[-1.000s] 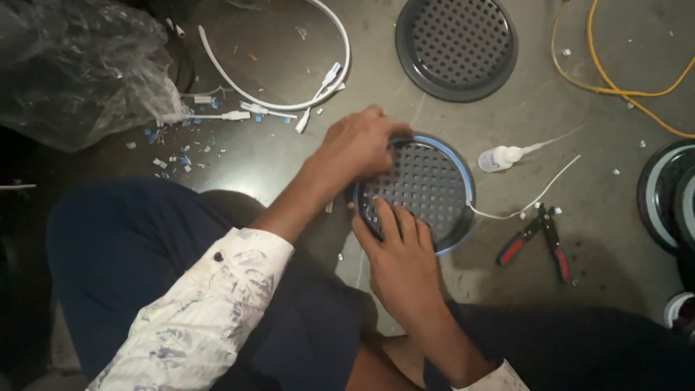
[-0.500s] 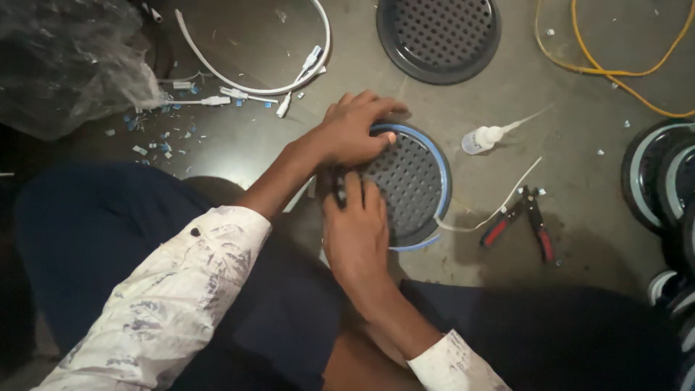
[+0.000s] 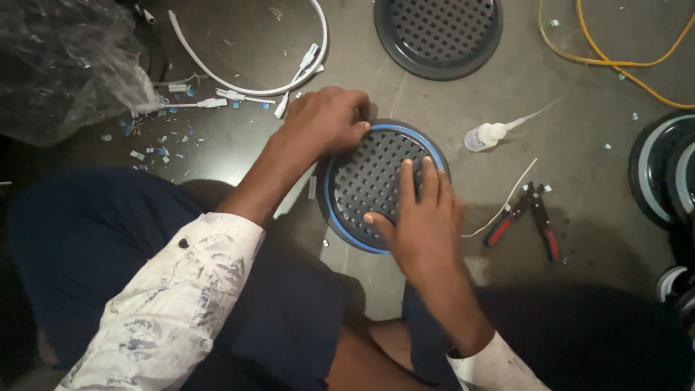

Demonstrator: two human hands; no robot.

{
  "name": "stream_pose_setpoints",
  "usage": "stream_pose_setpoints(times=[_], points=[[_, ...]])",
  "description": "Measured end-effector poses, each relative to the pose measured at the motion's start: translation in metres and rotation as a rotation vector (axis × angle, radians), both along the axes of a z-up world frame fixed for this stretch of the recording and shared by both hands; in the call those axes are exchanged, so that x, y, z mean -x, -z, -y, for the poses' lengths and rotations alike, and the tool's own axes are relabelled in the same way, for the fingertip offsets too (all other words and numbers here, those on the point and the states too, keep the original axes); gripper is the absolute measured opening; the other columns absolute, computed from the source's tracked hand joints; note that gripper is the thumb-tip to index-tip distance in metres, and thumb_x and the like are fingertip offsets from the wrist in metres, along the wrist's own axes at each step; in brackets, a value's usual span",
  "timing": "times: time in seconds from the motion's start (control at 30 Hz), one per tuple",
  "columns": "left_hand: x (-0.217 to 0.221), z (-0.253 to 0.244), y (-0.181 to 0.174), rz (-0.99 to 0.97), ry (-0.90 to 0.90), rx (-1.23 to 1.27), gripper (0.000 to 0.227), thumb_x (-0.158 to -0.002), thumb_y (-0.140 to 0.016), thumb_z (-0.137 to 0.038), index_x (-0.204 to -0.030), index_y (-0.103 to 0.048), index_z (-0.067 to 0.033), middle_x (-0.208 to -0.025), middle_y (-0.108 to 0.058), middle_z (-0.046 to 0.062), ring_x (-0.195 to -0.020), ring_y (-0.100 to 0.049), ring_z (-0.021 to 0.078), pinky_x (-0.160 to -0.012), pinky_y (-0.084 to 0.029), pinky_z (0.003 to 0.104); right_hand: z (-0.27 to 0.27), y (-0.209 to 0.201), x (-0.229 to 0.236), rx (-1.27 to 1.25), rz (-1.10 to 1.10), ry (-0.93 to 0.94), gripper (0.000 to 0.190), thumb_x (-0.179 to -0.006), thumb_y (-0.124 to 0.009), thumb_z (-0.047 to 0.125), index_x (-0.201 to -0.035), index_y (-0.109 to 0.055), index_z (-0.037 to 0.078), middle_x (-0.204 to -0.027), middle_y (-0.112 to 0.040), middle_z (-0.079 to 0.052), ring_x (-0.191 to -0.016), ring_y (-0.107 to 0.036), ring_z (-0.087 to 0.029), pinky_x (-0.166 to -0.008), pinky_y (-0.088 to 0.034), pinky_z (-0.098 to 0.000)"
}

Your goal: The person sits on the floor and assembles LED light strips onto circular speaker grilles. They apply glue to the rim, press the light strip into place, and use pliers to trim excess cable. The person repeats this process for multiple grilles, stacking completed units nearby.

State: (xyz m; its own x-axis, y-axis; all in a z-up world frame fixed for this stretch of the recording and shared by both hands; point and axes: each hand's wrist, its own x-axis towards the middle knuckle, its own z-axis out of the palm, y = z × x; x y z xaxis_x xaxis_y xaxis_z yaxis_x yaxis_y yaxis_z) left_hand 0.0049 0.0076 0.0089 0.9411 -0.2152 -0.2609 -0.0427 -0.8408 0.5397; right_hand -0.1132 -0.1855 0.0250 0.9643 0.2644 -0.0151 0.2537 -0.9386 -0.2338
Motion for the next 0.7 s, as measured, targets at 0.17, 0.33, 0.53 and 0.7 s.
stream_pose_setpoints(times=[0.17,0.33,0.53,0.7], points=[[0.000,0.003,0.006,0.086,0.043,0.077,0.028,-0.082,-0.075,-0.031,-0.105,-0.074,-0.0147,-0.104,-0.075,0.012,-0.101,-0.070,0.0340,-0.088,-0.054,0.046,0.005,0.001,-0.003,0.081,-0.073,0.002,0.103,-0.071,-0.078,0.060,-0.147,-0.043,0.000,-0.151,-0.041,-0.026,-0.138,-0.038,-0.042,-0.106,-0.034,-0.0550],[0.000,0.007,0.021,0.169,0.046,0.182,0.022,-0.083,-0.073,-0.026,-0.102,-0.074,-0.0143,-0.099,-0.073,0.010,-0.098,-0.070,0.0331,-0.084,-0.054,0.047,0.011,-0.002,-0.007,0.099,-0.095,0.043,0.099,-0.073,-0.080,0.056,-0.147,-0.045,0.000,-0.149,-0.043,-0.025,-0.135,-0.043,-0.041,-0.107,-0.035,-0.0532],[0.002,0.018,0.023,0.330,0.119,0.174,0.017,-0.091,-0.069,-0.013,-0.106,-0.075,-0.0182,-0.104,-0.070,0.009,-0.097,-0.070,0.0338,-0.082,-0.054,0.047,0.017,-0.002,-0.007,0.072,-0.062,0.017,0.097,-0.074,-0.080,0.055,-0.146,-0.048,-0.001,-0.147,-0.046,-0.027,-0.132,-0.046,-0.042,-0.106,-0.036,-0.0519],[0.006,0.021,0.013,0.317,0.176,0.128,0.039,-0.074,-0.071,-0.004,-0.108,-0.077,-0.0222,-0.103,-0.071,0.010,-0.093,-0.070,0.0336,-0.078,-0.055,0.046,0.031,-0.012,-0.016,-0.013,0.058,-0.054,0.072,-0.083,-0.077,0.046,-0.136,-0.061,0.001,-0.132,-0.059,-0.027,-0.113,-0.061,-0.043,-0.094,-0.047,-0.0516]])
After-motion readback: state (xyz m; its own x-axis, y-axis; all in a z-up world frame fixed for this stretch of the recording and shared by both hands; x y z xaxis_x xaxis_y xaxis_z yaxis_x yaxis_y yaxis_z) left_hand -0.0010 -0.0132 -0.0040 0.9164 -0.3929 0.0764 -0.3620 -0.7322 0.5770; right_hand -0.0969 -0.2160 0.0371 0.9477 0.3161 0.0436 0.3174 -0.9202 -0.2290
